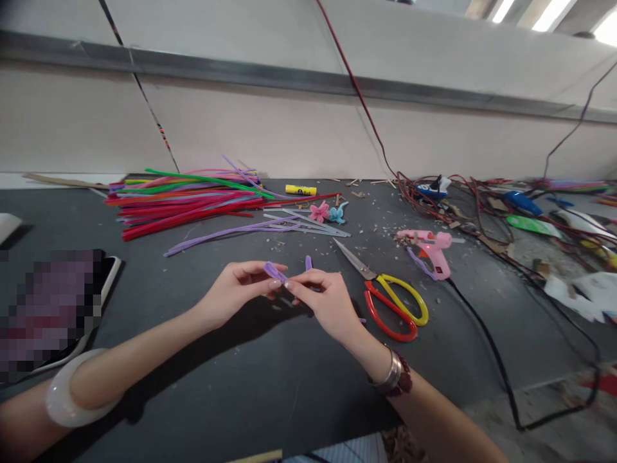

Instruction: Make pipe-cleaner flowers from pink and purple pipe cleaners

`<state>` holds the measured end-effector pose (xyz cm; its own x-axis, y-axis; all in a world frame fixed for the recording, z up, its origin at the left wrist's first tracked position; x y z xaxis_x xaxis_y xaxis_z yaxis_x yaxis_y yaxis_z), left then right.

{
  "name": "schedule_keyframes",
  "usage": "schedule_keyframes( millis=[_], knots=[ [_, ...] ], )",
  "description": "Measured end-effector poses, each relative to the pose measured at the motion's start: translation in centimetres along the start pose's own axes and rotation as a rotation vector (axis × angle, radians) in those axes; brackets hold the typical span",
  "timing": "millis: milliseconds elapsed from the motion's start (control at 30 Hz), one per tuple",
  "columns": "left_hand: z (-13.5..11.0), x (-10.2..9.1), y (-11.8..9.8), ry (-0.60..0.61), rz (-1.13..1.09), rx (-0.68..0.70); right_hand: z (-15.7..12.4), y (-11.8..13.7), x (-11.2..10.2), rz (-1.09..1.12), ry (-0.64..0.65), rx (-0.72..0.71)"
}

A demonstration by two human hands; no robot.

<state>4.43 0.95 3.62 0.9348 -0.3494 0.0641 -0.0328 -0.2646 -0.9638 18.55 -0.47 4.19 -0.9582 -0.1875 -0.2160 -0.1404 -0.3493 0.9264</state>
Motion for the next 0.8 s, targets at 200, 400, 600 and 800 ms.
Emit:
schedule_keyframes(
  millis=[200, 400, 600, 800],
  knots=[
    [-0.2, -0.8, -1.4, -0.052, 0.099, 0.013, 0.1, 2.0, -0.6, -0.266, -0.048, -0.201],
    [0.4, -0.8, 0.2, 0.015, -0.115, -0.114, -0.5, 3.3, -0.2, -0.594, -0.007, -0.400],
    [1.1, -0.6, 1.7, 0.052, -0.059, -0.144, 1.0, 3.0, -1.1, -0.979, 0.217, -0.545],
    [1.1, -1.6, 1.3, -0.043, 0.093, -0.014, 2.5, 3.1, -0.5, -1.080, 0.325, -0.583]
  ],
)
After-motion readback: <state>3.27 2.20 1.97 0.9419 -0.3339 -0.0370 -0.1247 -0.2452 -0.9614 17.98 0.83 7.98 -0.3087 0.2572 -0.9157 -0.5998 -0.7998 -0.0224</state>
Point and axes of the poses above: each hand's wrist, its own z-axis towards the middle knuckle, its own x-axis out of the palm, y = z × x, the point moved 6 cm from there along z, towards the middle knuckle, and after that the axes turned 15 degrees about -x, right-handed, at the moved point
